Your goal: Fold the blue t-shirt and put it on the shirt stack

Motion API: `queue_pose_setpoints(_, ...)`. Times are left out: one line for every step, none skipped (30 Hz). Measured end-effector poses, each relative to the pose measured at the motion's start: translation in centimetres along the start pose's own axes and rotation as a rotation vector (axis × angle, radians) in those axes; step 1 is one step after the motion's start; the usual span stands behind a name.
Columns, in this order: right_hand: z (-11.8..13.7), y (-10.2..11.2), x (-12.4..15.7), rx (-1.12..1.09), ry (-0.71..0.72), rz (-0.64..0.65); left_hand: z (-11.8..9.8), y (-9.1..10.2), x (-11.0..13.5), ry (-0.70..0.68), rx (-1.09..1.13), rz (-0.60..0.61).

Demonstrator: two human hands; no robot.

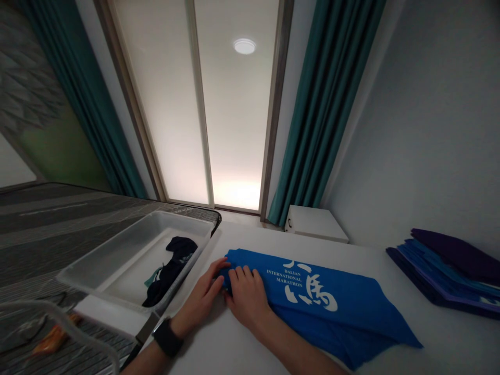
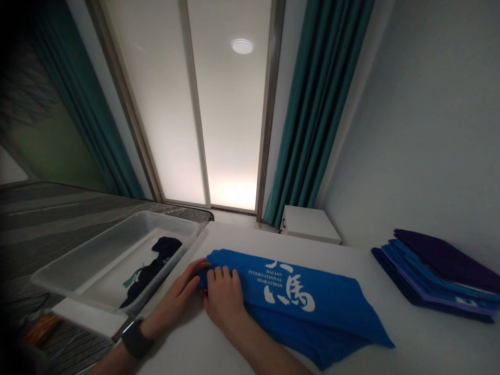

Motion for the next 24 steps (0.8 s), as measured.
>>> queue_pose_setpoints(0.0, 0.0, -0.1, -0.004, -0.014, -0.007, 0.1, 0.0, 0.1, -0.005, 0.017, 0.003)
queue_pose_setpoints(0.0, 0.0, -0.1, -0.008, -0.023, -0.012, 0.1, -0.1, 0.1, -0.014, 0.030, 0.006)
queue_pose_setpoints(-0.1, 0.1, -0.2, -0.010, -0.026, -0.012, 0.1, -0.1, 0.2, -0.024, 0.040, 0.005)
queue_pose_setpoints(-0.1, 0.3, -0.3, -0.014, -0.023, -0.011, 0.2, -0.1, 0.3, -0.035, 0.051, 0.004)
queue_pose_setpoints(-0.3, 0.6, -0.5, -0.026, -0.021, -0.011, 0.2, -0.1, 0.3, -0.043, 0.066, 0.001)
queue_pose_setpoints(-0.7, 0.9, -0.7, -0.052, -0.023, -0.014, 0.3, -0.1, 0.4, -0.051, 0.086, -0.004)
queue_pose_setpoints(-1.4, 1.4, -0.9, -0.095, -0.035, -0.017, 0.4, -0.1, 0.4, -0.056, 0.109, -0.012)
queue_pose_setpoints(-2.4, 1.8, -1.1, -0.152, -0.062, -0.020, 0.6, 0.0, 0.4, -0.057, 0.132, -0.027)
queue_pose_setpoints(-3.6, 2.2, -1.4, -0.224, -0.098, -0.022, 0.7, 0.1, 0.5, -0.055, 0.151, -0.049)
queue_pose_setpoints(-5.0, 2.5, -1.7, -0.301, -0.145, -0.020, 0.9, 0.4, 0.5, -0.049, 0.163, -0.079)
queue_pose_setpoints(-6.5, 2.8, -1.9, -0.374, -0.195, -0.024, 1.0, 0.6, 0.5, -0.039, 0.166, -0.109)
queue_pose_setpoints(-7.8, 3.0, -2.2, -0.443, -0.226, -0.029, 1.2, 0.7, 0.5, -0.023, 0.160, -0.131)
queue_pose_setpoints(-9.0, 3.2, -2.5, -0.506, -0.241, -0.044, 1.2, 0.8, 0.4, -0.004, 0.146, -0.140)
queue_pose_setpoints(-10.0, 3.4, -2.7, -0.560, -0.243, -0.061, 1.2, 0.8, 0.3, 0.014, 0.127, -0.135)
queue_pose_setpoints(-10.8, 3.5, -3.0, -0.605, -0.240, -0.078, 1.2, 0.6, 0.2, 0.028, 0.108, -0.116)
queue_pose_setpoints(-11.4, 3.6, -3.1, -0.641, -0.236, -0.095, 1.1, 0.4, 0.0, 0.040, 0.091, -0.091)
queue_pose_setpoints(-11.8, 3.6, -3.2, -0.667, -0.230, -0.106, 1.0, 0.2, -0.1, 0.050, 0.081, -0.065)
queue_pose_setpoints(-12.1, 3.7, -3.3, -0.684, -0.227, -0.114, 0.9, 0.1, -0.3, 0.058, 0.081, -0.049)
queue_pose_setpoints(-12.2, 3.7, -3.3, -0.695, -0.223, -0.118, 0.9, 0.0, -0.4, 0.066, 0.093, -0.043)
queue_pose_setpoints(-12.3, 3.7, -3.3, -0.701, -0.219, -0.120, 1.0, 0.0, -0.5, 0.076, 0.114, -0.043)
queue_pose_setpoints(-12.2, 3.7, -3.3, -0.704, -0.216, -0.121, 1.1, 0.1, -0.6, 0.087, 0.138, -0.047)
queue_pose_setpoints(-12.2, 3.9, -3.2, -0.704, -0.211, -0.123, 1.3, 0.1, -0.8, 0.101, 0.161, -0.051)
queue_pose_setpoints(-12.1, 4.1, -3.2, -0.703, -0.204, -0.129, 1.5, 0.1, -1.1, 0.118, 0.179, -0.050)
queue_pose_setpoints(-12.1, 4.3, -3.1, -0.701, -0.195, -0.139, 1.7, 0.0, -1.4, 0.137, 0.190, -0.045)
Point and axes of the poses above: each hand's wrist, its own x-axis away from the middle knuckle, its own y-axis out of the back of the hand, z = x × y, the point moved 9 cm from there along -x, towards the middle knuckle, and after that the axes turned 15 degrees about z, right-handed, at the moved point
